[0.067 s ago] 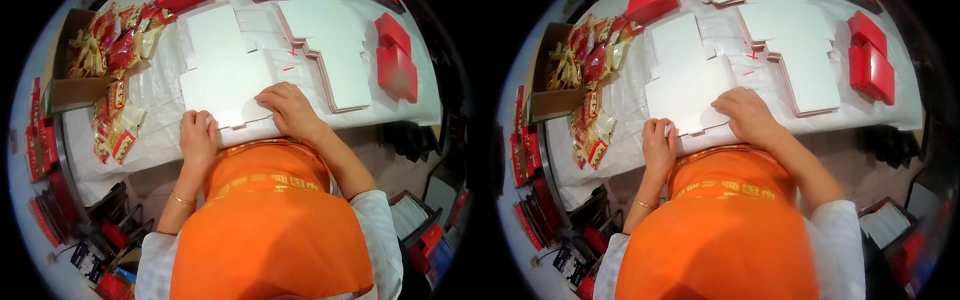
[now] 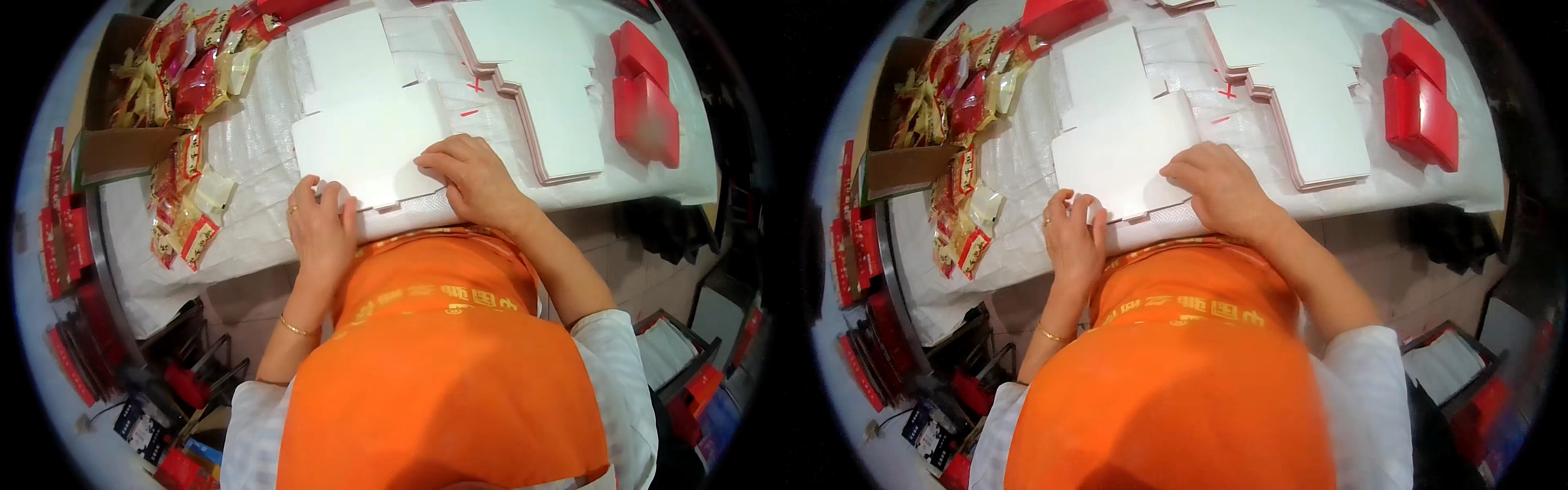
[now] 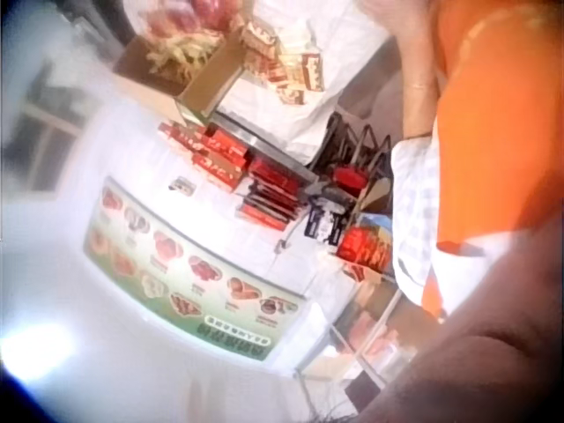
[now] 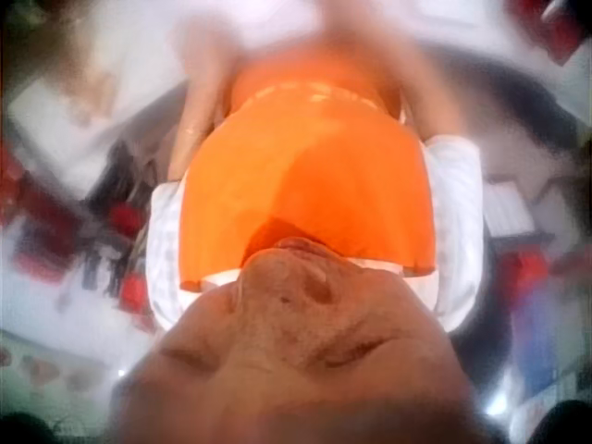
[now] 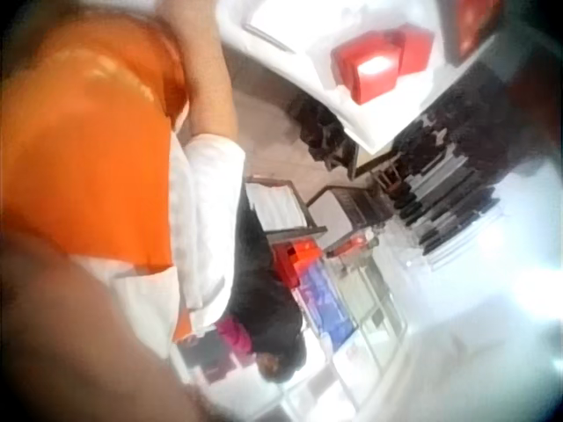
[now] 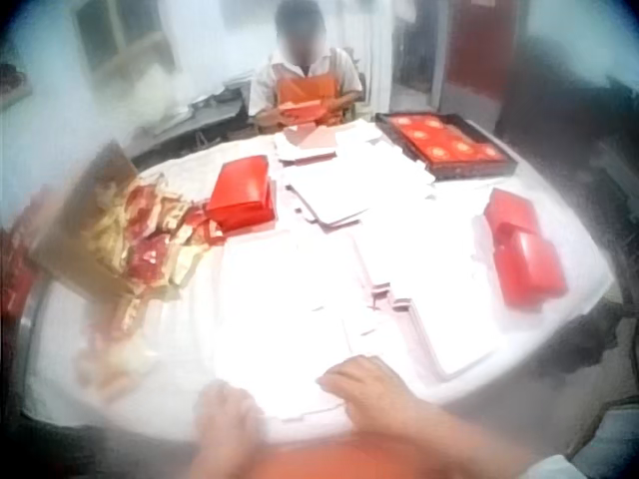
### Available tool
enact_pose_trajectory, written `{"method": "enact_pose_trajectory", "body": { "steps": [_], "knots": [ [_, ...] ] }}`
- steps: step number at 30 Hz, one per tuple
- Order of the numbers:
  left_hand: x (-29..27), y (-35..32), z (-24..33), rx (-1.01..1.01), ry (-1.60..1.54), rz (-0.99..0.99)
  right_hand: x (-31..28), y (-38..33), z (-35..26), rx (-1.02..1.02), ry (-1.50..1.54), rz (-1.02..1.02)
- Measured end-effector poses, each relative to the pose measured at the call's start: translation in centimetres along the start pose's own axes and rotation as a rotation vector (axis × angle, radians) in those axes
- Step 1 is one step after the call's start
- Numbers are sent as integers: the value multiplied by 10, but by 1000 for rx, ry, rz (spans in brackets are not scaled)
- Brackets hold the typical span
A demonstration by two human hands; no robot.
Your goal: The person assembles small red cardboard boxes by hand. They fold the flat white cardboard pieces along pre-scored lines, tuck the flaps into slots to form the box shape, and then place the finished boxes on the table. The process is repeated for multiple units.
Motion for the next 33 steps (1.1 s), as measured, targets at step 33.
{"method": "enact_pose_trajectory", "body": {
  "steps": [33],
  "knots": [
    [27, -4, 26, 607, -78, 102, 7, 44, -11, -519, -244, -664]
  ]
}}
Point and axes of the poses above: each hand's wrist, its own y-axis towards the middle knuckle, its own x-axis out of the palm, z = x × y, the point moved 5 cm from there along y, towards the middle knuckle, and after that the axes turned 2 degrees about z, right-handed, at the moved point
